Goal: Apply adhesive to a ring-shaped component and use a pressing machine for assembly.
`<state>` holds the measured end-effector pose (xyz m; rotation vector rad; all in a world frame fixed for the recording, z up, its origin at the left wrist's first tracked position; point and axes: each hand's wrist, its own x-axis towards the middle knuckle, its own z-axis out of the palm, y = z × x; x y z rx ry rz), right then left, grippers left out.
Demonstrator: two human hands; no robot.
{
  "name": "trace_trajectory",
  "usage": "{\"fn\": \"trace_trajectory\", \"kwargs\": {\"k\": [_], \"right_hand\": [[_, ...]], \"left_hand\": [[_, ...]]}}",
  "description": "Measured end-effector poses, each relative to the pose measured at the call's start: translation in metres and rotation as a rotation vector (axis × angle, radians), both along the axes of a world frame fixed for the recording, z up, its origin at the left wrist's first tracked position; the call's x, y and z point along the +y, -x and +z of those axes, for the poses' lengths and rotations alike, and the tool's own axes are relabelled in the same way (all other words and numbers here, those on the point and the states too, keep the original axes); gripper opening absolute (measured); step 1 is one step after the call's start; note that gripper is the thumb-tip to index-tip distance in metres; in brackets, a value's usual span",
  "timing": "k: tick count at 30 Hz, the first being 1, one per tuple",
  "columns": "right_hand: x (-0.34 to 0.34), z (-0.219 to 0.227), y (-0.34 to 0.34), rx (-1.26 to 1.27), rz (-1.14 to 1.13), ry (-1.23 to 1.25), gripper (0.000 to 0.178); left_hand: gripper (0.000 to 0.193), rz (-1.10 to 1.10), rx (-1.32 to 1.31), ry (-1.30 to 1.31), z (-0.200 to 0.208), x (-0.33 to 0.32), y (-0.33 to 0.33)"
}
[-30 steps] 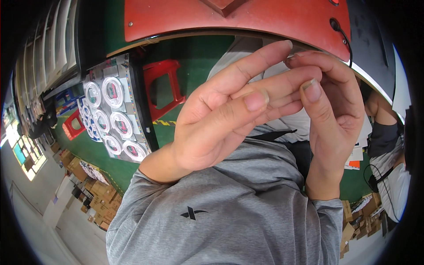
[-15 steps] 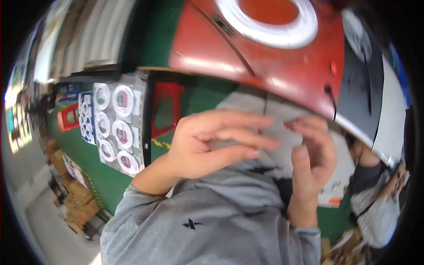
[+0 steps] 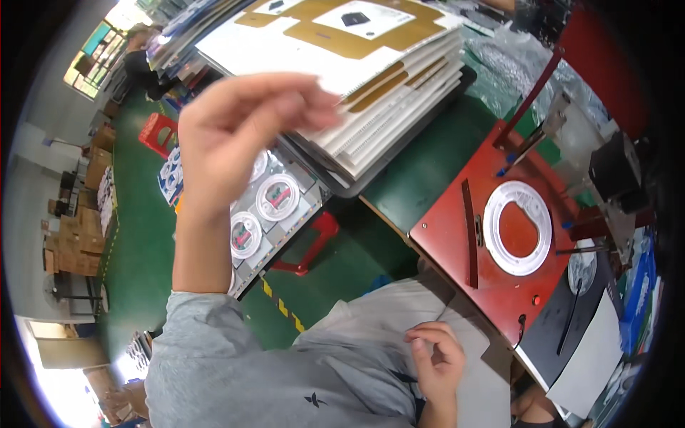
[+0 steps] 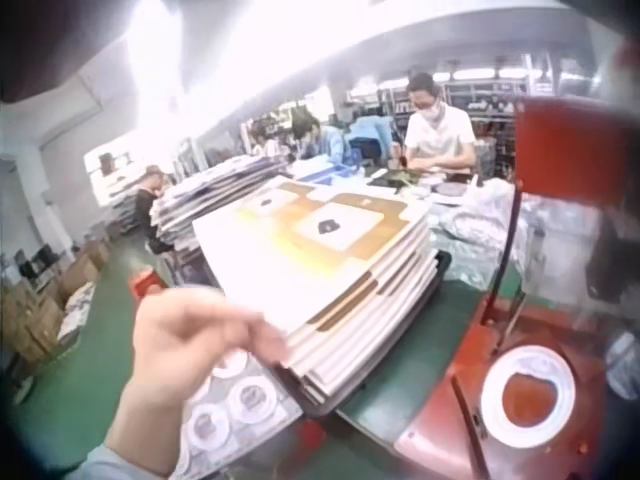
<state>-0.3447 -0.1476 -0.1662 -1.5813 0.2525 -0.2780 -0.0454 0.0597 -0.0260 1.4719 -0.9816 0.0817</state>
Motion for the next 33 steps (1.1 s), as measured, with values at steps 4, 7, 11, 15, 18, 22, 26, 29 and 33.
{"fn": "trace_trajectory", "kwargs": {"k": [4, 7, 11, 15, 18, 22, 26, 29, 33], "right_hand": [[0.003, -0.003, -0.009, 0.038, 0.074, 0.032, 0.009], [0.014, -0.005, -0.013, 0.061, 0.111, 0.089, 0.009], [0.014, -0.010, -0.018, 0.114, 0.094, 0.133, 0.008], [0.014, -0.006, -0.027, 0.134, 0.095, 0.195, 0.009], [0.012, 0.000, -0.033, 0.106, 0.119, 0.216, 0.009], [0.006, 0.022, -0.050, 0.019, 0.154, 0.280, 0.010], [0.006, 0.051, -0.081, -0.029, 0.231, -0.149, 0.027], [0.006, 0.079, -0.121, -0.185, 0.333, -0.407, 0.044], [0.011, 0.122, -0.150, -0.141, 0.401, -0.847, 0.047]], "left_hand": [[0.028, 0.246, 0.054, 0.019, 0.019, 0.001, -0.060], [0.030, 0.338, 0.027, -0.048, 0.010, 0.023, -0.080], [0.043, 0.268, -0.337, -0.456, 0.000, 0.023, -0.055], [0.061, 0.203, -0.556, -0.730, 0.004, 0.014, -0.028], [0.037, 0.212, -0.571, -0.637, -0.001, 0.016, -0.027], [0.026, 0.301, -0.475, -0.507, 0.002, 0.018, -0.018], [0.022, 0.432, -0.461, -0.254, 0.011, 0.025, 0.001], [0.024, 0.382, -0.639, -0.133, 0.013, 0.031, 0.040], [0.032, 0.020, -0.713, -0.319, 0.006, 0.039, 0.091]]}}
